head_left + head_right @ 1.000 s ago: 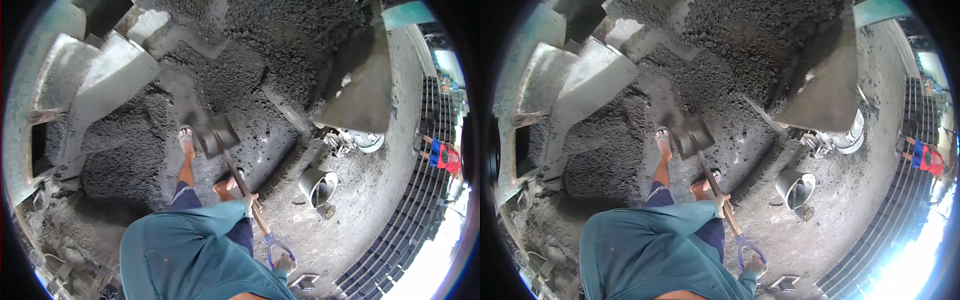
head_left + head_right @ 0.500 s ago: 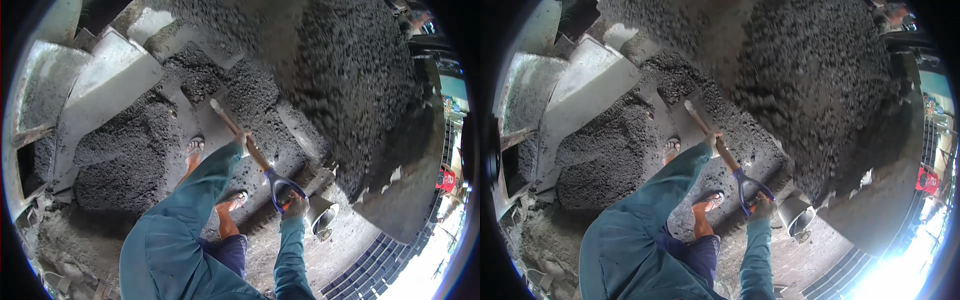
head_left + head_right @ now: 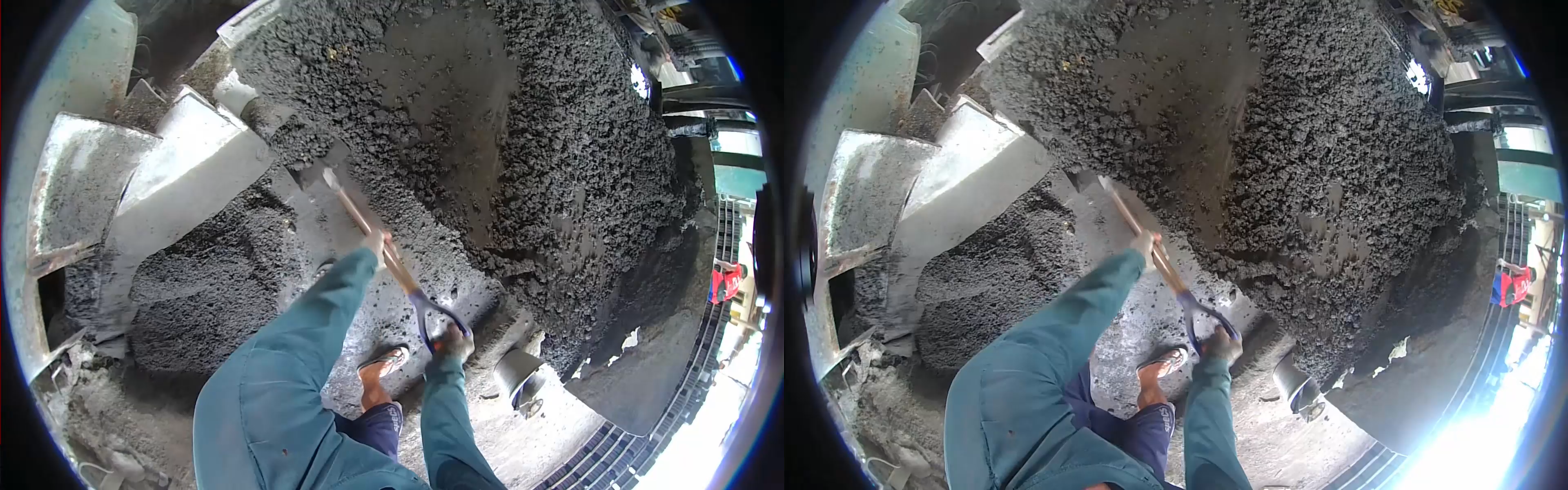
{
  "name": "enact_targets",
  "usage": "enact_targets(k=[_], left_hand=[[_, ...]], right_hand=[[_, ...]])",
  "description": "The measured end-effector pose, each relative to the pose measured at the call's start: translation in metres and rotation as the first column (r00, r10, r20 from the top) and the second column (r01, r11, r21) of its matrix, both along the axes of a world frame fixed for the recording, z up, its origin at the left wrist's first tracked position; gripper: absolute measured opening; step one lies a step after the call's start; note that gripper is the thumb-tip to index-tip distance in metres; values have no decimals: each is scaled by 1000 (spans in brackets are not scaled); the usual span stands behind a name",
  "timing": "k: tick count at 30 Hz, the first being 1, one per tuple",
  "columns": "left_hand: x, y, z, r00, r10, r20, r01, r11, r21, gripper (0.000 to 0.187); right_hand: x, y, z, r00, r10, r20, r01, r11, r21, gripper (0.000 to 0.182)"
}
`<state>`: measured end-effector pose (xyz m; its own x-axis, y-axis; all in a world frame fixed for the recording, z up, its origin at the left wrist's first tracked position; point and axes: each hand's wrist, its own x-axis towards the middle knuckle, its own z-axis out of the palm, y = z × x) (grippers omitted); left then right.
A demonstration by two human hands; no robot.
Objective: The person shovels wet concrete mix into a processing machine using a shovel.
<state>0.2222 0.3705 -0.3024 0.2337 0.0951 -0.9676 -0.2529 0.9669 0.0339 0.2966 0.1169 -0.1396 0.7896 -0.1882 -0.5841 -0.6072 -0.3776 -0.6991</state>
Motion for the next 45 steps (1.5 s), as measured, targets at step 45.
enact_targets(k=[45], left_hand=[[-430,-651,247,33,974,-225,-983,72,169,19]], right_hand=[[-65,-255,233,15,990,-138,-986,37,162,16]])
